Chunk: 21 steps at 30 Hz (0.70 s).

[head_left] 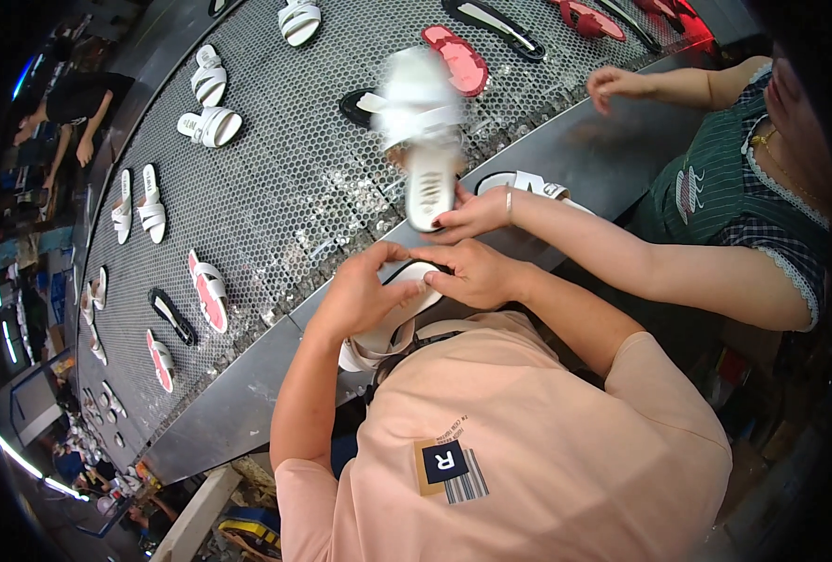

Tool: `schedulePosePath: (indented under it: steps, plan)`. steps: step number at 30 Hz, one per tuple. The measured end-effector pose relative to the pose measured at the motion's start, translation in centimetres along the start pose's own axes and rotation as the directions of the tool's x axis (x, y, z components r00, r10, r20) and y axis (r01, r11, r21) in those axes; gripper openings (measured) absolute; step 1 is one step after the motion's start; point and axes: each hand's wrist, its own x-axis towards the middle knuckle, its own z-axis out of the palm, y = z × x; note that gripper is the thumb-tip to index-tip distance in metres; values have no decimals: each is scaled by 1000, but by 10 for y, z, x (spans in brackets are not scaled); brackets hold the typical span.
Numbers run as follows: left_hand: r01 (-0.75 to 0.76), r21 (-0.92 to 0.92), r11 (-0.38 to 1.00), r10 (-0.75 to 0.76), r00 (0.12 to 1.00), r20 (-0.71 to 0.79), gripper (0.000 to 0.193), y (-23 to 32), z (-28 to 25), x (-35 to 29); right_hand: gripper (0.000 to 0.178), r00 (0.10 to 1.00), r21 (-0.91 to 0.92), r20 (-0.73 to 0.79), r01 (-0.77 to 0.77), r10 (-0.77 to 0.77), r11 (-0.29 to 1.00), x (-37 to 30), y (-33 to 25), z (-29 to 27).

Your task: Inspect and pick up sandals and soles from a conveyor belt in a shoe manufacturing facility.

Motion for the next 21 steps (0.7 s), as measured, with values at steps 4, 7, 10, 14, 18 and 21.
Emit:
schedulePosePath:
  steps: [4,7,10,14,18,21]
  plan:
    - [325,-561,761,-291,944,153,33,-8,2,11,48,969,77,21,-247,246,966,6,-17,-16]
    - [338,-532,777,-321,938,127,27,-3,-3,15,38,968,177,-145,-178,204,968,8,-9,-8]
    - [343,-597,725,-351,930,107,25,4,-7,15,26,967,145,-248,-19,55,989,15,-13,-12]
    - [351,-636,687,-374,921,104,22,3,-9,19,24,979,309,-97,-143,181,940,23,-13,-20]
    - [335,-645,686,-389,919,64,23,2,-4,28,23,968,484,-64,-183,244,856,29,-4,-20]
    - [362,-647,671,-449,893,34,24,-5,-1,30,26,933,541,-20,-292,359,788,34,-6,-21]
